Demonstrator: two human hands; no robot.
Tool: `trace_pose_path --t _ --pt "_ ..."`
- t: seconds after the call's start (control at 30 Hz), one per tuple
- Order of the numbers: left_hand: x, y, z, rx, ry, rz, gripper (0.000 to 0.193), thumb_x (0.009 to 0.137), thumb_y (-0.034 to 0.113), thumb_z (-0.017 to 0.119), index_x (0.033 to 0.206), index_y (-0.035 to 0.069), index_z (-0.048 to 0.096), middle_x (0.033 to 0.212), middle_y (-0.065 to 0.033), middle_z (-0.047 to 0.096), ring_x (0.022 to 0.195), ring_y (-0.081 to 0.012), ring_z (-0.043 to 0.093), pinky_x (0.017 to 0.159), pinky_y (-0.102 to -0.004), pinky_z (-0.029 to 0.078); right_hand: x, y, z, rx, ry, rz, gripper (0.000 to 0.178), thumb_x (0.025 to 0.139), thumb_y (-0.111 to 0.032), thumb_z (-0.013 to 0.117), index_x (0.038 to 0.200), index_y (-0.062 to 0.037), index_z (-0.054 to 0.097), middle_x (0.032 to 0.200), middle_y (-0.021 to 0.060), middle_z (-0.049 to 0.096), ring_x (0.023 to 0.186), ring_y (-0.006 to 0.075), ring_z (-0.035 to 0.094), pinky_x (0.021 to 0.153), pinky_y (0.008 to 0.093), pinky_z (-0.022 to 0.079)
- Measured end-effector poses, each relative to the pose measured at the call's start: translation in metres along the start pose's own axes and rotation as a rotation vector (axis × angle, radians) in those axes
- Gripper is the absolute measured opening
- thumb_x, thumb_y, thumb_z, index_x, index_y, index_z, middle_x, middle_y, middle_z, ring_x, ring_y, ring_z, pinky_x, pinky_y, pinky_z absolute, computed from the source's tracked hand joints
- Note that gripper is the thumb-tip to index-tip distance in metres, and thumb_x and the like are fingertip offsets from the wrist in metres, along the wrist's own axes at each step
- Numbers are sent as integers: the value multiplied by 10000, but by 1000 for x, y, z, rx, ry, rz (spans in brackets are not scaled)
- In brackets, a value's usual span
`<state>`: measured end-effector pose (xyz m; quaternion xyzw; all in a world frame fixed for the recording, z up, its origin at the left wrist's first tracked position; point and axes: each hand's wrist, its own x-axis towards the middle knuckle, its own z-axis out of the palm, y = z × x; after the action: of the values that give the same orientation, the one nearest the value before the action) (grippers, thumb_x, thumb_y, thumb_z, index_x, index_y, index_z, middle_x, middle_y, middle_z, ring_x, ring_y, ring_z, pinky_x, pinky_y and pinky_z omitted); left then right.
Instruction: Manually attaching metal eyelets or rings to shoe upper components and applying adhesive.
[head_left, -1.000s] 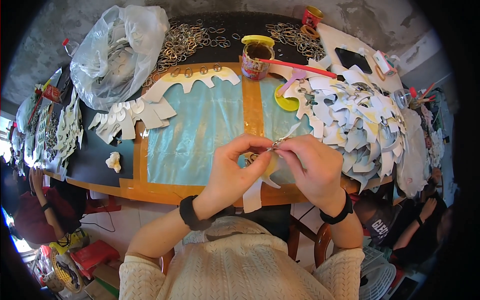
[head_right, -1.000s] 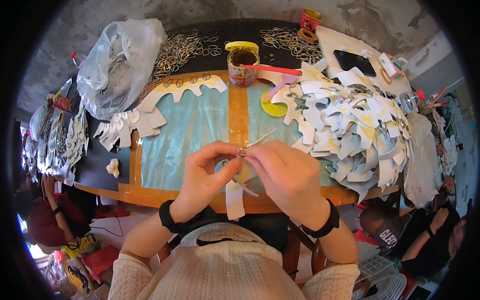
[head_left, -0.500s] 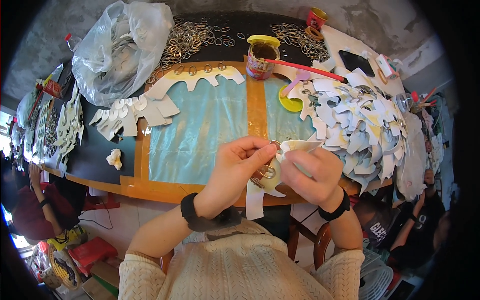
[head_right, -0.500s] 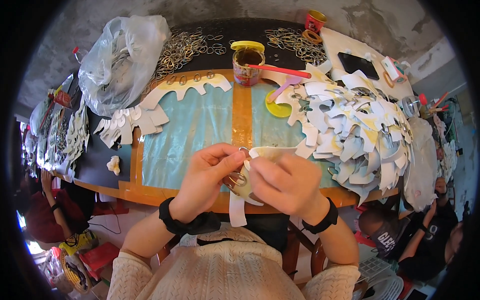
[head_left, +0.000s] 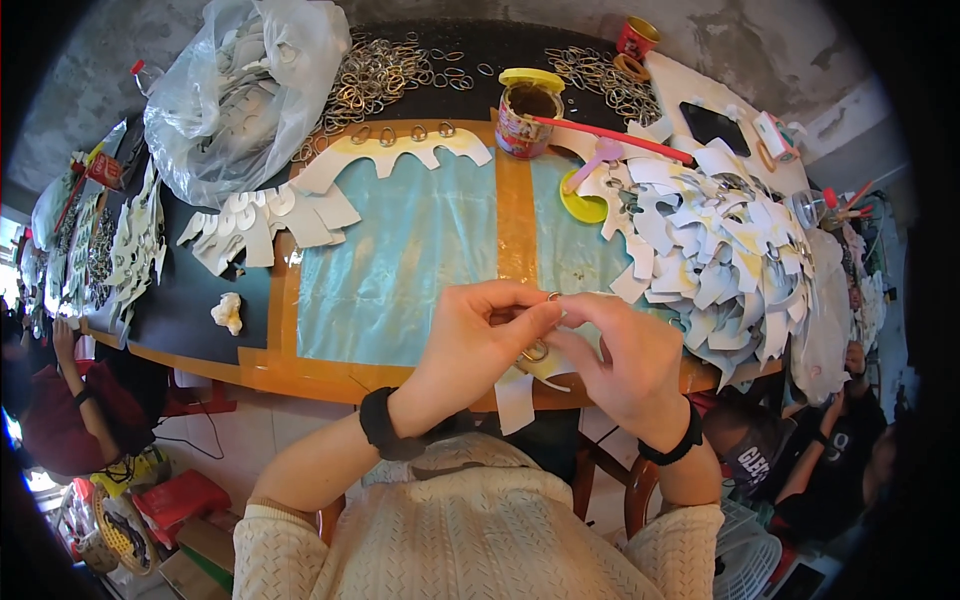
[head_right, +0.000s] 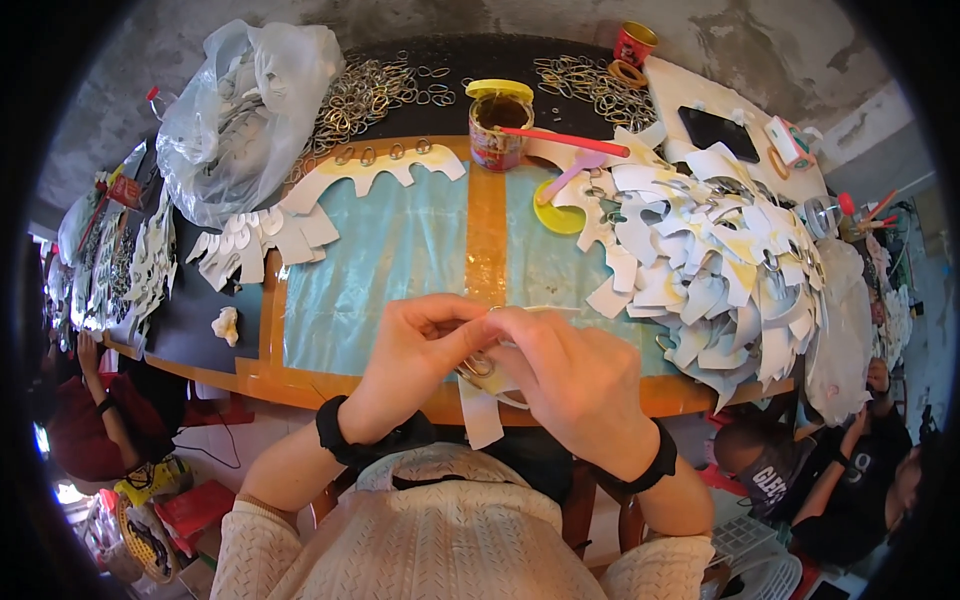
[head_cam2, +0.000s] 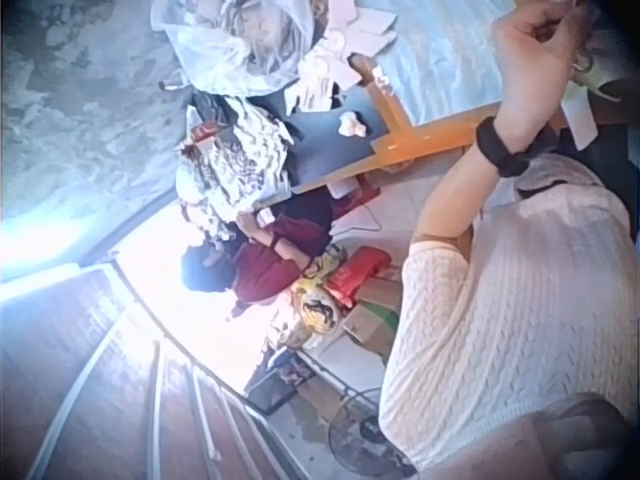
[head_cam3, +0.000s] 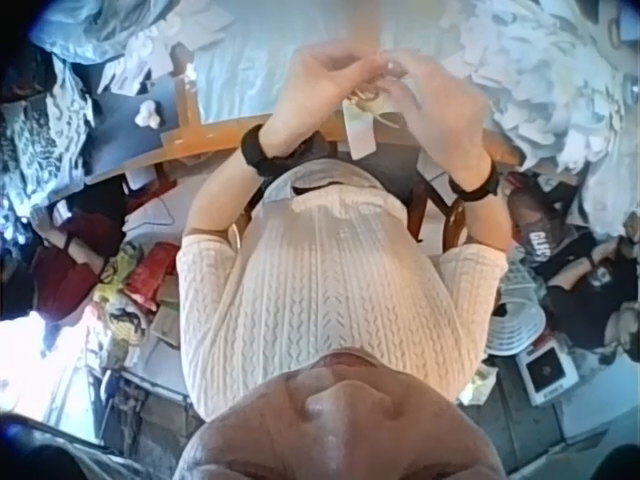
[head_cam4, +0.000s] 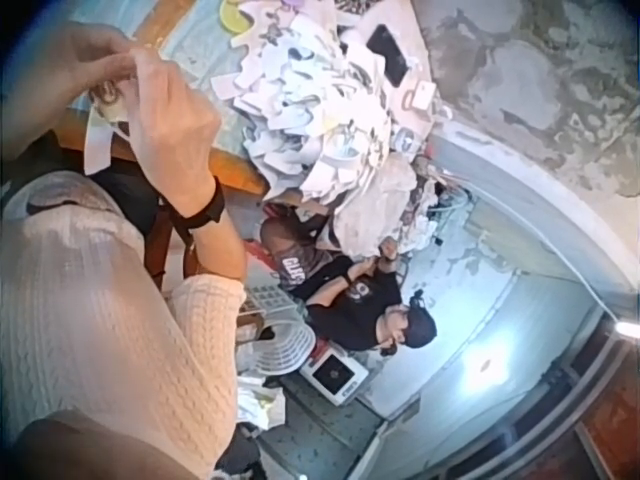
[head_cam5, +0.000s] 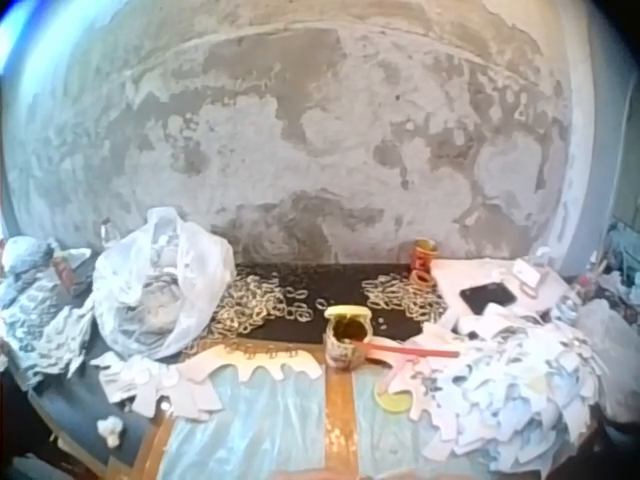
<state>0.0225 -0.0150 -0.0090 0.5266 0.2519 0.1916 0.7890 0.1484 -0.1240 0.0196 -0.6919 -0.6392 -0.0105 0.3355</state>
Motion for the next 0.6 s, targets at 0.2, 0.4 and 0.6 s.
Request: trace_pose_path --t 0.2,0.4,0.6 --pt "-1 3 1 -62 -13 -45 166 865 108 645 956 -29 660 818 -48 664 726 -50 583 614 -185 465 1 8 0 81 85 -47 272 716 -25 712 973 -65 630 801 70 635 630 207 631 524 268 487" --pt "-2 0 1 -98 -5 -11 166 866 105 645 961 -31 659 835 -53 665 736 -61 587 634 -196 473 -4 3 5 -81 148 -111 259 709 -21 713 951 -45 626 854 77 621 622 207 625 492 268 478" --pt "-4 4 3 -80 -3 5 167 863 100 648 963 -33 658 841 -58 666 745 -65 589 643 -201 476 -3 -2 2 -116 193 -97 234 710 -11 712 921 -48 616 811 71 590 597 202 607 482 273 470"
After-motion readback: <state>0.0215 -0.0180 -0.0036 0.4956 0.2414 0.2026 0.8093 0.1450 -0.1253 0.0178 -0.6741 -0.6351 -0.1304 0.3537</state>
